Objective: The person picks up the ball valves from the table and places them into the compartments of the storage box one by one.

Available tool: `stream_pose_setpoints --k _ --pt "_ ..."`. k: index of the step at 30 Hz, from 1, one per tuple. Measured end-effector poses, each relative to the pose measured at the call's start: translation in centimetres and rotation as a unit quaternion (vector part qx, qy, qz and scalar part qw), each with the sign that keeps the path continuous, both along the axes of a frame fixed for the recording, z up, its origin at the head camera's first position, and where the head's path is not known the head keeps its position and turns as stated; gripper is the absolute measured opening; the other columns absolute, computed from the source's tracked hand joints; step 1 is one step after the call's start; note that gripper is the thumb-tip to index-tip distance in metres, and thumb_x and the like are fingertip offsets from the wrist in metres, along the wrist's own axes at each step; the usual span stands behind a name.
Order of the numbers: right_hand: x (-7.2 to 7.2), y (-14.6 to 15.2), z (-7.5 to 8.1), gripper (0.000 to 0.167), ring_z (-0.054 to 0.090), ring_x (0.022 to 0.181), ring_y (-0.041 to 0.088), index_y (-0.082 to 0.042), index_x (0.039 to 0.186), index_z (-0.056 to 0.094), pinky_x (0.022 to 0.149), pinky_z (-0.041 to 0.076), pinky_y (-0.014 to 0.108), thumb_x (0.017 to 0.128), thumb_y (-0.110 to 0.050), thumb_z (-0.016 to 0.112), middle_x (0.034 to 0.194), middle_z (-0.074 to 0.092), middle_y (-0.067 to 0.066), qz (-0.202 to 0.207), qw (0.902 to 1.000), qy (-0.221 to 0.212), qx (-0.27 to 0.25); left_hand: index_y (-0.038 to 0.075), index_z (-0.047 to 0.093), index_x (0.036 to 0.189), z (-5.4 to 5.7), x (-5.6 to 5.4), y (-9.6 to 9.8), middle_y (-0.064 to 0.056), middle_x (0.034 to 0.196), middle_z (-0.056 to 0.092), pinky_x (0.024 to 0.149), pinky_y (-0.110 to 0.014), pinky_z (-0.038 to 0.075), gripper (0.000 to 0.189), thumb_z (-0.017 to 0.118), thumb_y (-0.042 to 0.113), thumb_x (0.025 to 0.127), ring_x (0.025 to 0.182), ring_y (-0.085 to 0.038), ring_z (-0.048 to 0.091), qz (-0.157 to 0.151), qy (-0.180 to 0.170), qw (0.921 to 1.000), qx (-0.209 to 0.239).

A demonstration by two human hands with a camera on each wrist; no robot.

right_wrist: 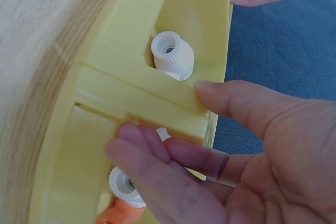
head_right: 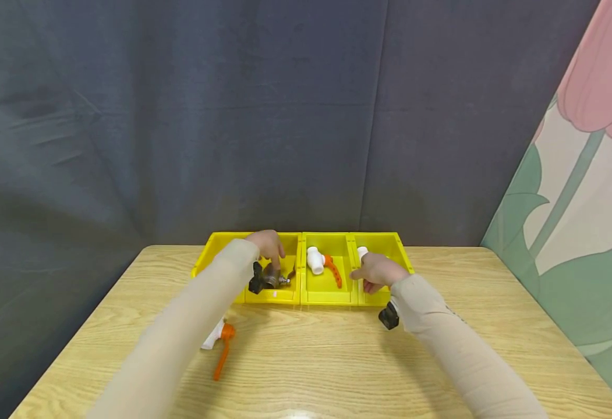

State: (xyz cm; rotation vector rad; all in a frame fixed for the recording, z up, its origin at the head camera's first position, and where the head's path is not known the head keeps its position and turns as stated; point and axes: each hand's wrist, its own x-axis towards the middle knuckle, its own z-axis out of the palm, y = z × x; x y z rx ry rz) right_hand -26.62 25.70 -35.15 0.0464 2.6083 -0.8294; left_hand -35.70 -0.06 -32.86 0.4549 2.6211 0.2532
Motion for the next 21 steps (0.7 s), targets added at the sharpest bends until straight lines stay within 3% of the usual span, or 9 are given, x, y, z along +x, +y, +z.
stream_pose_setpoints --k 7,13,21 --pt "-0.1 0.1 0.0 0.032 0.061 0.065 0.020 0.005 0.104 0.052 0.068 0.058 0.030 0.095 -0.025 0.062 0.079 0.061 0.013 0.004 1.0000 0.003 0.003 0.007 0.063 0.123 2.5 -0.1 -1.1 -0.011 0.121 0.066 0.090 -0.035 0.054 0.043 0.068 0.033 0.090 0.109 -0.027 0.064 0.033 -0.032 0.9973 0.057" --pt "-0.2 0.3 0.1 0.033 0.061 0.065 0.020 0.005 0.105 0.052 0.068 0.058 0.030 0.095 -0.024 0.062 0.079 0.061 0.013 0.007 1.0000 0.004 0.004 0.011 0.060 0.129 4.5 -0.3 -2.8 -0.010 0.123 0.066 0.092 -0.037 0.053 0.048 0.064 0.039 0.091 0.111 -0.026 0.063 0.028 -0.045 0.9948 0.086" --pt "-0.4 0.5 0.0 0.039 0.059 0.066 0.020 0.008 0.111 0.050 0.069 0.058 0.029 0.094 -0.026 0.063 0.080 0.060 0.013 -0.003 1.0000 -0.005 0.000 0.011 0.056 0.133 6.4 -0.1 -4.9 -0.012 0.126 0.063 0.104 -0.043 0.045 0.049 0.063 0.039 0.092 0.117 -0.029 0.059 0.043 -0.059 0.9893 0.126"
